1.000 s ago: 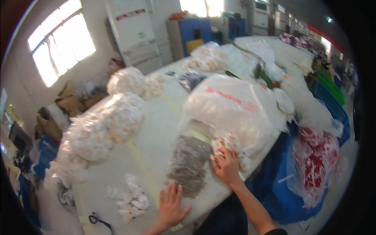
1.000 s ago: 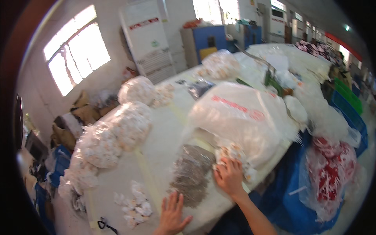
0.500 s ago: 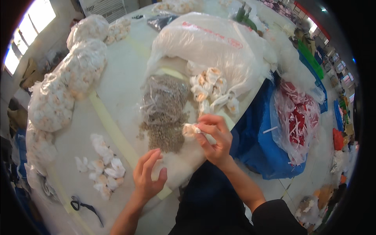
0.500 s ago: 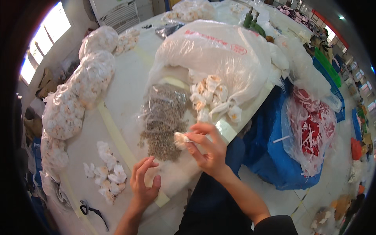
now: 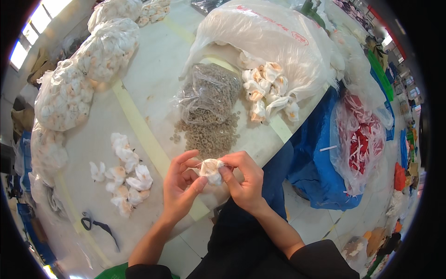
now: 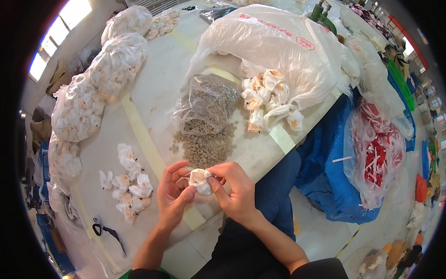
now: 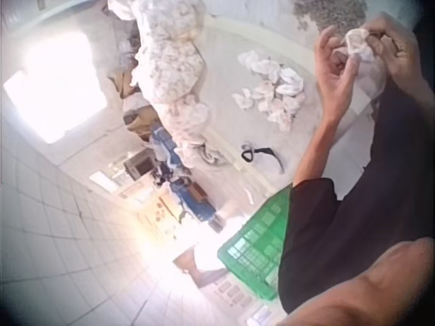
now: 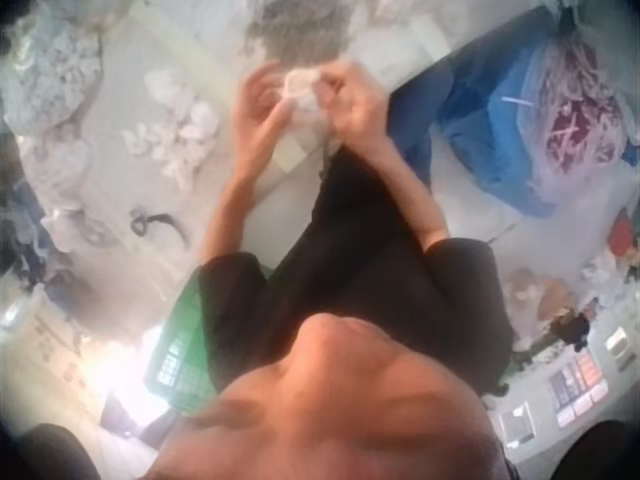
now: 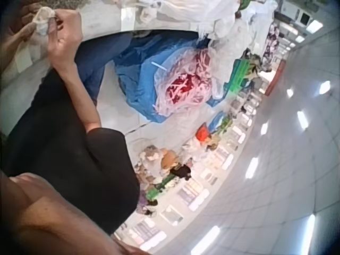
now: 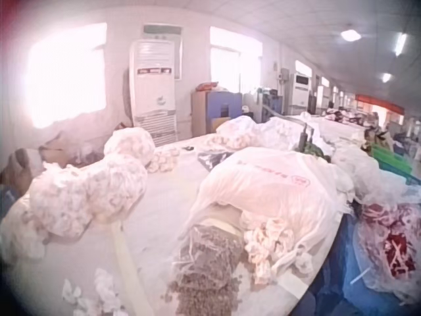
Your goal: The person repeatedly picks up small white fabric pieces and inserts small grey beads into them by hand. The person places the finished items on the table and continues the same process with additional pieces.
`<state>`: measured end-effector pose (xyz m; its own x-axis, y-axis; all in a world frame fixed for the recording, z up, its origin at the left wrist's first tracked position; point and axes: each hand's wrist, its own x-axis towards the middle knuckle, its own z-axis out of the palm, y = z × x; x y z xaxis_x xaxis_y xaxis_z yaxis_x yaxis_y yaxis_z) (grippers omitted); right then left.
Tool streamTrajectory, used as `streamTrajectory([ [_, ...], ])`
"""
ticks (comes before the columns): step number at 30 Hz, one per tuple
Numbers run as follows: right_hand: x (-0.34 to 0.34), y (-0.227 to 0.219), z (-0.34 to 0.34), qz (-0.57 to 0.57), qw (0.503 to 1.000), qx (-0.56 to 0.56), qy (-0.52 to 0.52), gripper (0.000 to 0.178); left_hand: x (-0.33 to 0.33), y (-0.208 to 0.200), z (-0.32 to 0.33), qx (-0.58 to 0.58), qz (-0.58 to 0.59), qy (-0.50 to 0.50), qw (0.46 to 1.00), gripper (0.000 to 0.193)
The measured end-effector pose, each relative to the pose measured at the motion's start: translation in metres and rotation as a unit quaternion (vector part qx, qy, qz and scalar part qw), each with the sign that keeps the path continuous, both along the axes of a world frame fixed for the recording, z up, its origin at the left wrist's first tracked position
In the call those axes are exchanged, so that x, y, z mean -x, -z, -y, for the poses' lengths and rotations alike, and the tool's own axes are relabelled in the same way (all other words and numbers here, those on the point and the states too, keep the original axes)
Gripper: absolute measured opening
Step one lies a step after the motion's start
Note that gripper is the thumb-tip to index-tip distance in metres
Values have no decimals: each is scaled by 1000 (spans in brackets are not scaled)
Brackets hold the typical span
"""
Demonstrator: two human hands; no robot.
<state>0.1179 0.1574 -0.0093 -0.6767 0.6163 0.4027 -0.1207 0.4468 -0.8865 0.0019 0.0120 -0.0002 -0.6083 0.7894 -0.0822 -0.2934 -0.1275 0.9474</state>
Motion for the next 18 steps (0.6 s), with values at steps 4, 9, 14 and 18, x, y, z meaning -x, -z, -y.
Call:
streamTrajectory([
  [4, -1, -3, 0, -9, 999, -23, 22, 17, -5, 1, 0, 14, 36, 49, 998, 49],
  [9, -12, 6, 2, 44, 990, 119, -60, 25, -6, 17, 1, -9, 25, 23, 999, 33],
  [14, -17, 0, 3, 82, 981, 130, -118, 29, -4, 9, -1, 0, 39, 17, 999, 29],
  [18, -20, 4, -6, 65, 980, 117, -146, 35, 4, 7, 4, -2, 122, 54, 991, 38],
])
